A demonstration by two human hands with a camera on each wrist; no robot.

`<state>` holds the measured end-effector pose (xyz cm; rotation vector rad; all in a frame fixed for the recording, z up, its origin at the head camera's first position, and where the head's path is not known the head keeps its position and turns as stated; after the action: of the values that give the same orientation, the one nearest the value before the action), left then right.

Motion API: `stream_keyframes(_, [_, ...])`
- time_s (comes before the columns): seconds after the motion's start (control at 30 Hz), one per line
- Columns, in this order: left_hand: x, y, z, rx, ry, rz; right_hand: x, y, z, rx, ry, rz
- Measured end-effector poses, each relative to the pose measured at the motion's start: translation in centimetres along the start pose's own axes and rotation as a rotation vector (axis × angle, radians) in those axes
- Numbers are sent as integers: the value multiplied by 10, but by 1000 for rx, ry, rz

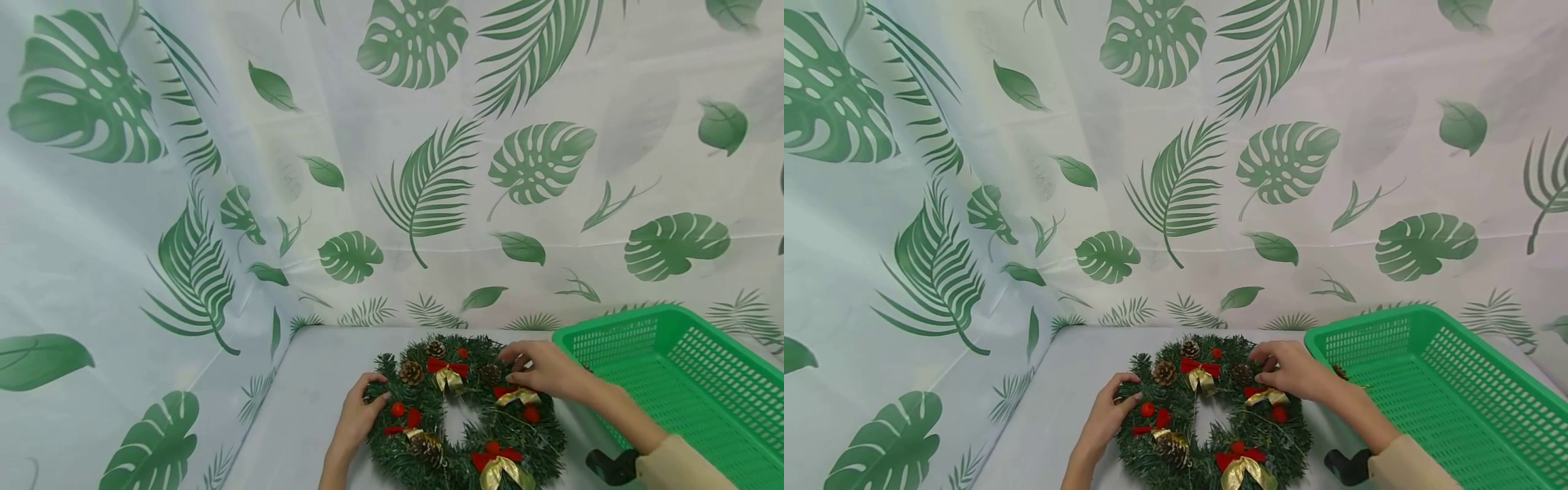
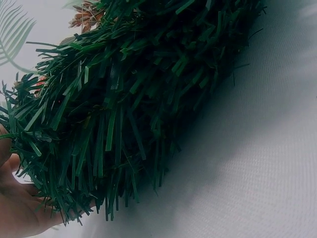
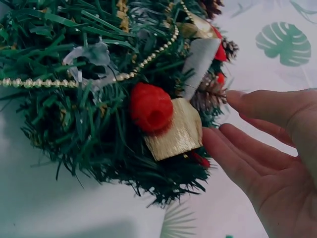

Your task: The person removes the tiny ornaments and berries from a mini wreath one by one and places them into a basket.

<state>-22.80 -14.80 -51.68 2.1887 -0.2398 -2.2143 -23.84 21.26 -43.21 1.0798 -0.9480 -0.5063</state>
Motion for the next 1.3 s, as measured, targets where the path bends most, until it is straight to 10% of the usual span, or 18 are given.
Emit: stream_keyframes(1.3, [-2,2,-1,4,26,-30,7,-30,24,5,-3,-26])
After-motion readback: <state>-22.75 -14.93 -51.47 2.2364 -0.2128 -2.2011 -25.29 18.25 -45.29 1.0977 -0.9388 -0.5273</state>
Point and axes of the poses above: each hand's wrist, its own z-axis towards the middle knuckle, its own y-axis out of the back of the hand, x = y × z, the point moved 2 cm from there along z, towards the middle knuckle, and after that the axes turned 13 degrees about -z, right-handed, at the moved point
